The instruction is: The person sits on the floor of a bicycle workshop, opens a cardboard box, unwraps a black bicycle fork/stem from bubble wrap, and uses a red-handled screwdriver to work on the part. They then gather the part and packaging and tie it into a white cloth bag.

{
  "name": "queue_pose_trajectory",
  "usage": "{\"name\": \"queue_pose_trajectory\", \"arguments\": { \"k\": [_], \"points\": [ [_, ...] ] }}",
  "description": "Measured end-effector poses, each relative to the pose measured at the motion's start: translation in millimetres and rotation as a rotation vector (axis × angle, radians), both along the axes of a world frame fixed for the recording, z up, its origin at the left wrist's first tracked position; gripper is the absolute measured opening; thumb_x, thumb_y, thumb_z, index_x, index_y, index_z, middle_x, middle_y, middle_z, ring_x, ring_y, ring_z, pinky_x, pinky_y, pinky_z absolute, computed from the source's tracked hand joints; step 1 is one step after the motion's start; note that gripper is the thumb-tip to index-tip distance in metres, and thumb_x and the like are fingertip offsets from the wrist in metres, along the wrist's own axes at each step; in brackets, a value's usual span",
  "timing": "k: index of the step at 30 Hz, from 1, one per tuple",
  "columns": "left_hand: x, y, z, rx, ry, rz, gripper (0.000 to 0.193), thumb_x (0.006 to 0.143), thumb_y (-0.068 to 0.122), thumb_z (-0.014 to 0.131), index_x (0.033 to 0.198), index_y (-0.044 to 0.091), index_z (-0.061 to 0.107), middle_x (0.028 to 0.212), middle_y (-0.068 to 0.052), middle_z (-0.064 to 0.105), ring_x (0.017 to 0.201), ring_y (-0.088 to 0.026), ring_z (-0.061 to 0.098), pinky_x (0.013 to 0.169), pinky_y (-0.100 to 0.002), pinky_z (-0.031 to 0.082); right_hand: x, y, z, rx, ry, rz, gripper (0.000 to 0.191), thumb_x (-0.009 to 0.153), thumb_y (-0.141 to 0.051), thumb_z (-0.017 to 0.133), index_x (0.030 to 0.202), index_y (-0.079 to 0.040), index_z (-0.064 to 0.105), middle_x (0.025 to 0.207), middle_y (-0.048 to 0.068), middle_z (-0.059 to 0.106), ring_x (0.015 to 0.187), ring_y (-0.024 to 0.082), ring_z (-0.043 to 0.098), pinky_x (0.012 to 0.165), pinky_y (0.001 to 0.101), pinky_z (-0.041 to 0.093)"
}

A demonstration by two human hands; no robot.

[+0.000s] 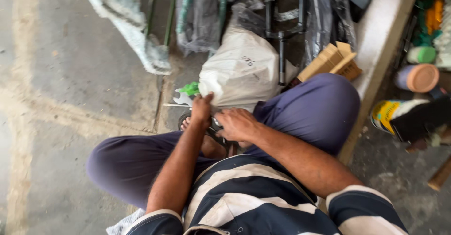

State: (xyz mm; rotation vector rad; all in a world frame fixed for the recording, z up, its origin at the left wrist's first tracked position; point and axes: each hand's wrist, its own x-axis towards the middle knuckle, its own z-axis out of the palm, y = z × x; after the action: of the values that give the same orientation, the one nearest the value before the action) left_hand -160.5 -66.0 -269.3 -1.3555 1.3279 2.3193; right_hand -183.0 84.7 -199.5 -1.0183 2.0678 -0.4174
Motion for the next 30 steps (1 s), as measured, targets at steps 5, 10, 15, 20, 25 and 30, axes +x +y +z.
{"name": "queue_pose_trajectory", "arguments": {
  "k": [5, 10, 15, 20, 25, 30],
  "points": [
    [17, 2, 17, 0.035, 0.16, 0.024, 0.033, 0.095, 0.014, 0.064, 0.123, -0.004, 0.061, 0.111, -0.012, 0.07, 0.095, -0.021, 0.065, 0.085, -0.036, 0.052, 7, 8, 12, -0.074, 0.02, -0.032, 0.054, 0.078, -0.041, 0.081, 0.113, -0.004, 0.064, 0.11, 0.018, 0.068, 0.101, 0.039, 0.068, 0.085, 0.0513, 0.054],
    [19, -10, 40, -0.288, 0.33, -0.074, 0.022, 0.099, 0.013, 0.064, 0.114, -0.002, 0.068, 0.104, -0.005, 0.074, 0.091, -0.013, 0.063, 0.084, -0.029, 0.051, 18, 14, 20, -0.022, 0.059, -0.045, 0.054, 0.079, -0.041, 0.082, 0.117, -0.007, 0.066, 0.108, 0.016, 0.069, 0.103, 0.036, 0.068, 0.09, 0.0478, 0.054],
    [8, -31, 44, -0.296, 0.395, 0.072, 0.021, 0.101, 0.013, 0.065, 0.113, -0.004, 0.068, 0.102, -0.006, 0.071, 0.089, -0.013, 0.061, 0.082, -0.031, 0.05, 20, 17, 16, -0.056, 0.077, -0.071, 0.058, 0.075, -0.04, 0.084, 0.117, -0.003, 0.066, 0.112, 0.017, 0.069, 0.106, 0.036, 0.067, 0.089, 0.0481, 0.053],
    [1, -37, 28, -0.252, 0.343, 0.11, 0.023, 0.099, 0.015, 0.062, 0.117, 0.0, 0.066, 0.108, -0.006, 0.072, 0.095, -0.013, 0.064, 0.088, -0.029, 0.051, 16, 13, 14, -0.029, 0.072, -0.059, 0.058, 0.078, -0.038, 0.082, 0.12, -0.004, 0.064, 0.11, 0.018, 0.067, 0.105, 0.037, 0.067, 0.089, 0.0472, 0.054],
    [0, -41, 13, -0.471, 0.112, -0.051, 0.034, 0.1, 0.025, 0.067, 0.117, -0.005, 0.066, 0.104, -0.013, 0.072, 0.091, -0.018, 0.061, 0.083, -0.035, 0.051, 16, -10, 35, -0.035, 0.047, 0.045, 0.053, 0.085, -0.039, 0.079, 0.119, -0.003, 0.06, 0.11, 0.021, 0.064, 0.099, 0.037, 0.067, 0.087, 0.0479, 0.055],
    [5, -33, 8, -0.559, 0.069, -0.322, 0.052, 0.094, 0.04, 0.071, 0.123, -0.003, 0.066, 0.109, -0.017, 0.075, 0.099, -0.028, 0.069, 0.088, -0.039, 0.051, 26, -19, 81, -0.277, 0.158, 0.07, 0.053, 0.078, -0.036, 0.081, 0.117, -0.005, 0.062, 0.107, 0.017, 0.064, 0.101, 0.037, 0.066, 0.087, 0.0497, 0.054]
  ]
}}
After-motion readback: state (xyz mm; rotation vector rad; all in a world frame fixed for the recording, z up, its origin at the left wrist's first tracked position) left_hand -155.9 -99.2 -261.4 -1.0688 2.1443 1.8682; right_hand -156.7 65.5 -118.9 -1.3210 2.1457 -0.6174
